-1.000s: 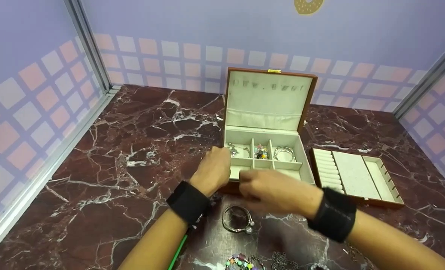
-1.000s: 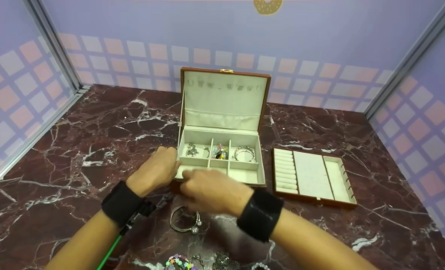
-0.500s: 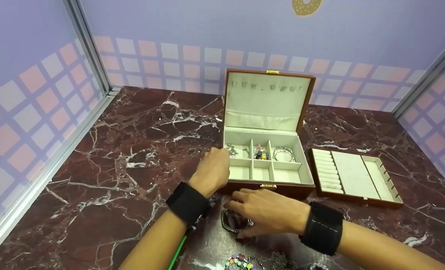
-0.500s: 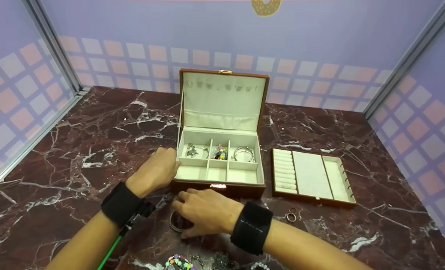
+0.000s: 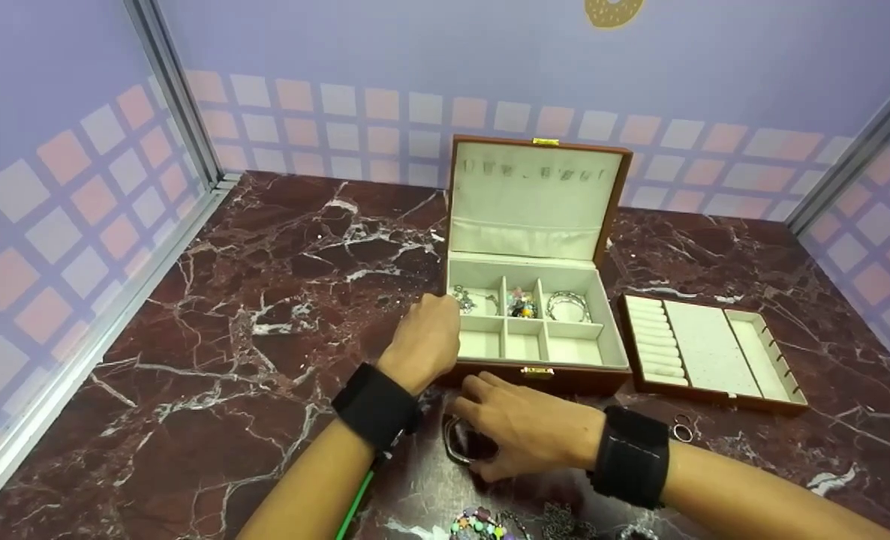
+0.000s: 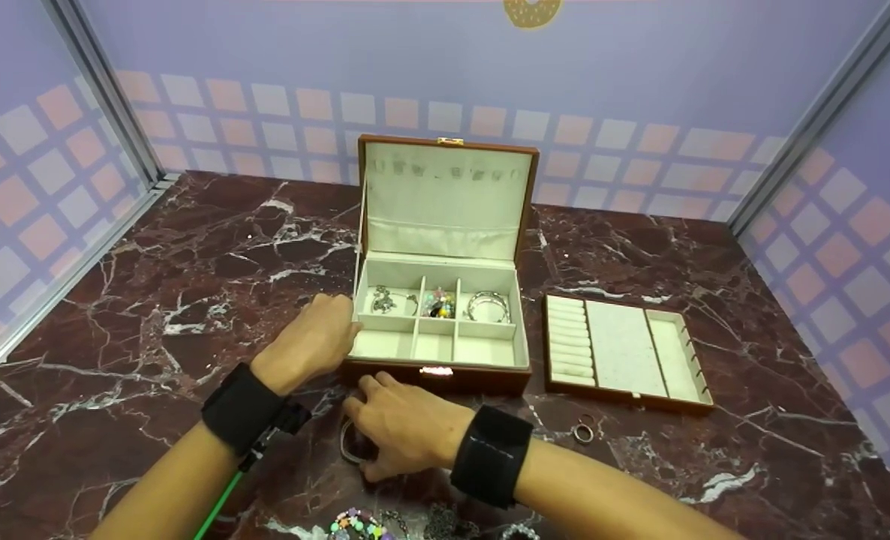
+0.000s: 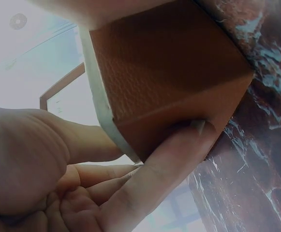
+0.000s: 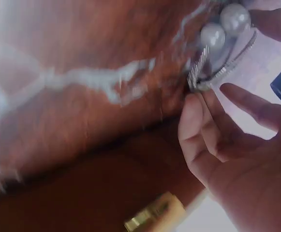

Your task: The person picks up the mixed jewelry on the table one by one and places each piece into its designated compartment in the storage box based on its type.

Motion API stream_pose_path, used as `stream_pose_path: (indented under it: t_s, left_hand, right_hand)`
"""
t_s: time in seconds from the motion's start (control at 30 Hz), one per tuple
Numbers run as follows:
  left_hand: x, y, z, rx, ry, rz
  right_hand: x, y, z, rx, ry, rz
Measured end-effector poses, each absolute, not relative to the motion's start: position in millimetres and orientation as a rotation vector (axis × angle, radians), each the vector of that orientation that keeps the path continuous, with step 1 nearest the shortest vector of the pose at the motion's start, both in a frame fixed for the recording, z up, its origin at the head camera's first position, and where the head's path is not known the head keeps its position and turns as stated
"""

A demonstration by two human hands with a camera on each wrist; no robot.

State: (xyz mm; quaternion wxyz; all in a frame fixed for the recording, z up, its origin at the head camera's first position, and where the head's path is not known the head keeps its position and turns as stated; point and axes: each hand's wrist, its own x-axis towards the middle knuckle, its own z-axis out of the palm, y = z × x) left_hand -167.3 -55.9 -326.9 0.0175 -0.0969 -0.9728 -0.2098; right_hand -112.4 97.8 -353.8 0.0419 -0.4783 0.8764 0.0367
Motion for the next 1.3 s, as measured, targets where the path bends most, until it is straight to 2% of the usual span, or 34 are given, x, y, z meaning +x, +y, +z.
stream_pose_path:
  t_s: [0.13, 0.37, 0.73, 1.03, 1.3]
  left_hand:
    - [-168, -56, -326, -0.301, -3.023, -0.658]
    - [-168, -56, -326, -0.302, -3.037, -0.673]
    - [-168, -55, -326, -0.293, -3.064, -0.694]
    - [-168, -56, -325, -0.313, -3.038, -0.672]
    - [-168, -56, -325, -0.304, -3.058, -0.696]
  right_hand:
    - [-112, 96, -355, -1.384, 2.670, 0.046]
    - [-112, 98, -347, -1.430, 2.667, -0.001]
    - [-118, 107, -316, -1.398, 2.585, -0.147]
    - [-135, 120, -283, -1.331, 2.619, -0.292]
    - [-166, 128, -274, -1.251, 2.655, -0.366]
